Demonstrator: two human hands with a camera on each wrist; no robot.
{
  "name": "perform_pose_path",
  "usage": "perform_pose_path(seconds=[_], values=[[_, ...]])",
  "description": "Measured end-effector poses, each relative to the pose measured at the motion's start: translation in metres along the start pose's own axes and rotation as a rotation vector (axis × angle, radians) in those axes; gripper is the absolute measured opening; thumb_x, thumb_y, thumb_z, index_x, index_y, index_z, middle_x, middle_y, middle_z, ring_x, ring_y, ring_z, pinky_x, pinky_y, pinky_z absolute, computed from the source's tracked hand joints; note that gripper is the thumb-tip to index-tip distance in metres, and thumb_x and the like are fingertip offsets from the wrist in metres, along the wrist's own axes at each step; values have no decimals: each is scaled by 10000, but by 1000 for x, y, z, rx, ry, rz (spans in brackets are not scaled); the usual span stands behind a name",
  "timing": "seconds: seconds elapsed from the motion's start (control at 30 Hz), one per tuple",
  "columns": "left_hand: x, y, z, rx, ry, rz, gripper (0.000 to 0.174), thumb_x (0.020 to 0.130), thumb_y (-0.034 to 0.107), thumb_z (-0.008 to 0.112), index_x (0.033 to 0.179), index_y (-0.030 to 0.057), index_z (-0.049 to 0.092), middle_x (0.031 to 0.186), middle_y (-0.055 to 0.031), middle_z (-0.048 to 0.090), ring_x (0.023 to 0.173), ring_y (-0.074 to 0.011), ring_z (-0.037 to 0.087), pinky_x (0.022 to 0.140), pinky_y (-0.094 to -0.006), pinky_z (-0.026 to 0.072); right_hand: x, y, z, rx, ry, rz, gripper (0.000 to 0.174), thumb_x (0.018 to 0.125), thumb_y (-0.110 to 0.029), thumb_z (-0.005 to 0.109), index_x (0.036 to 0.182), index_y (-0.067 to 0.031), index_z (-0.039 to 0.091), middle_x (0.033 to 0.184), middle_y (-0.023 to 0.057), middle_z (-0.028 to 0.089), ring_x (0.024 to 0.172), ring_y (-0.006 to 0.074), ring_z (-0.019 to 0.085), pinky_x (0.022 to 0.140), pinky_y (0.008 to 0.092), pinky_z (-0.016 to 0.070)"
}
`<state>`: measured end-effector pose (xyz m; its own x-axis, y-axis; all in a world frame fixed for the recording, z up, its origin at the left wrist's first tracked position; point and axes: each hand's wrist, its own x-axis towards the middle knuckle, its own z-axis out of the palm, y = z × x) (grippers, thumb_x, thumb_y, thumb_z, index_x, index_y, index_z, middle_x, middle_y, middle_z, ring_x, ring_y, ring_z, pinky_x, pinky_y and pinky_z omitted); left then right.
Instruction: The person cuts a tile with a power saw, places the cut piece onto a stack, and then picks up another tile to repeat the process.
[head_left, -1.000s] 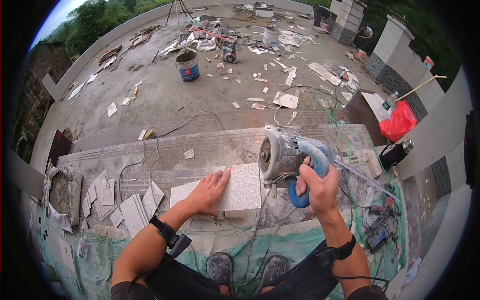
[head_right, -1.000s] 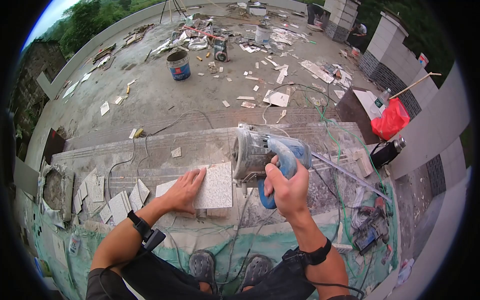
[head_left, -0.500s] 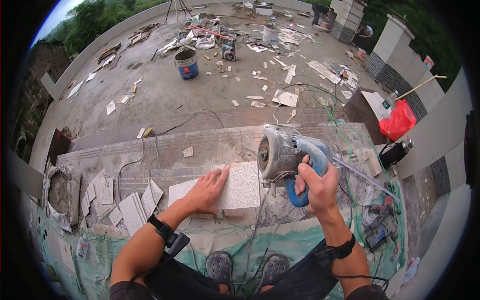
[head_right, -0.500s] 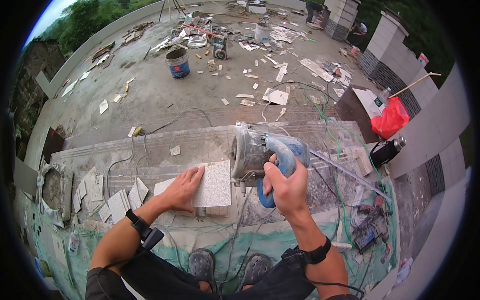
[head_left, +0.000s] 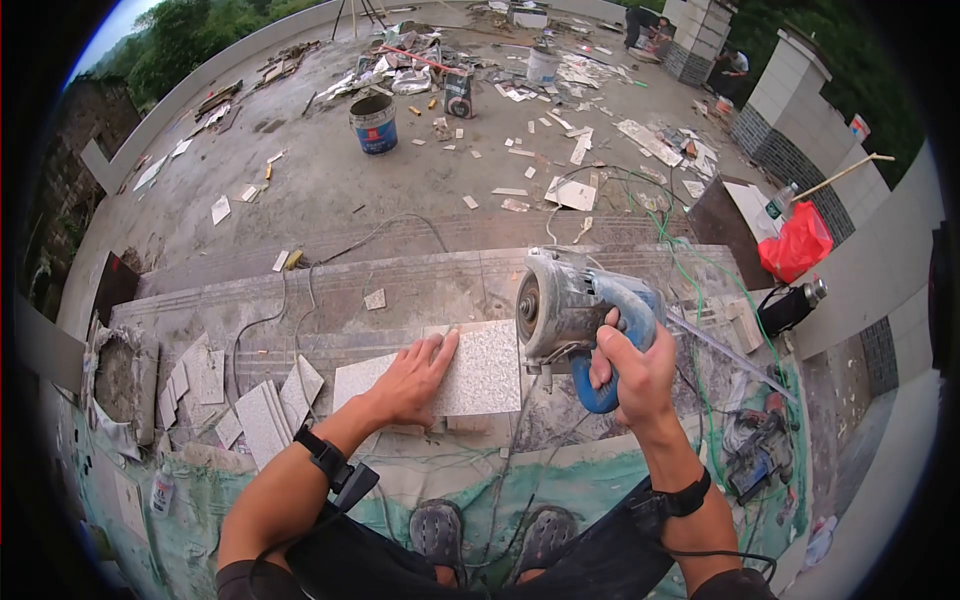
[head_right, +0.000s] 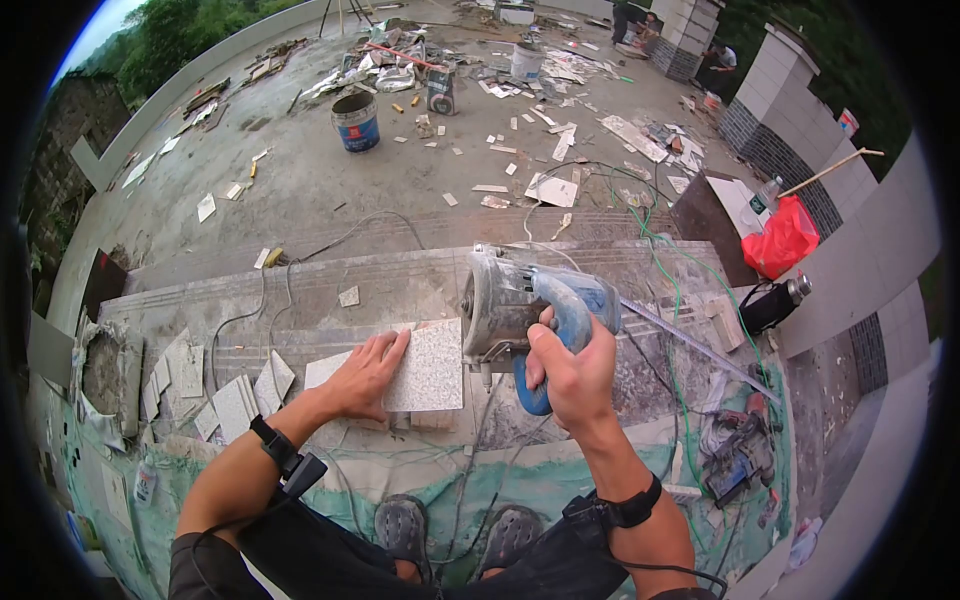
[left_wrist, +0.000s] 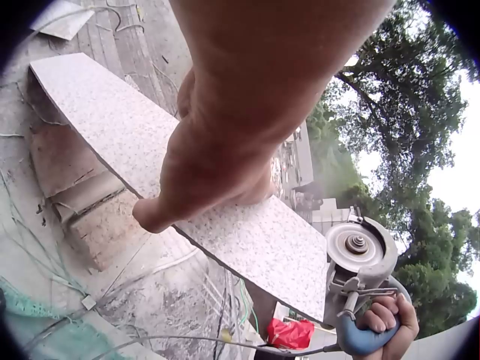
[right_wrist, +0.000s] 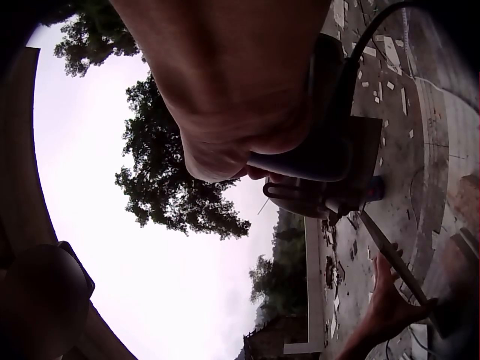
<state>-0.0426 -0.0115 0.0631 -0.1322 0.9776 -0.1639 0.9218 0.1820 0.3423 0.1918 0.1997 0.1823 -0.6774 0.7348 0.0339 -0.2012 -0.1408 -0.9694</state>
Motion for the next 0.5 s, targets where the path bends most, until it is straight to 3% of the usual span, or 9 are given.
perform_pose_path(seconds=[0.07, 0.5], values=[[-1, -1, 3, 28, 53, 21, 1540, 427, 207, 1010, 1650, -17, 100, 1499, -280, 407, 1355, -455, 469, 1139, -505, 408, 0, 0, 0, 0, 1, 6, 169, 962, -53, 675, 1101, -24, 583, 755, 28, 569, 561, 111, 525, 510, 305, 476], [0, 2, 4, 67, 52, 29, 1550, 411, 236, 1022, 1643, -26, 119, 1490, -284, 428, 1366, -448, 475, 1137, -505, 416, 2, 1, -2, -4, -12, 17, 154, 956, -25, 661, 1084, -14, 576, 750, 34, 577, 544, 111, 532, 498, 297, 467]])
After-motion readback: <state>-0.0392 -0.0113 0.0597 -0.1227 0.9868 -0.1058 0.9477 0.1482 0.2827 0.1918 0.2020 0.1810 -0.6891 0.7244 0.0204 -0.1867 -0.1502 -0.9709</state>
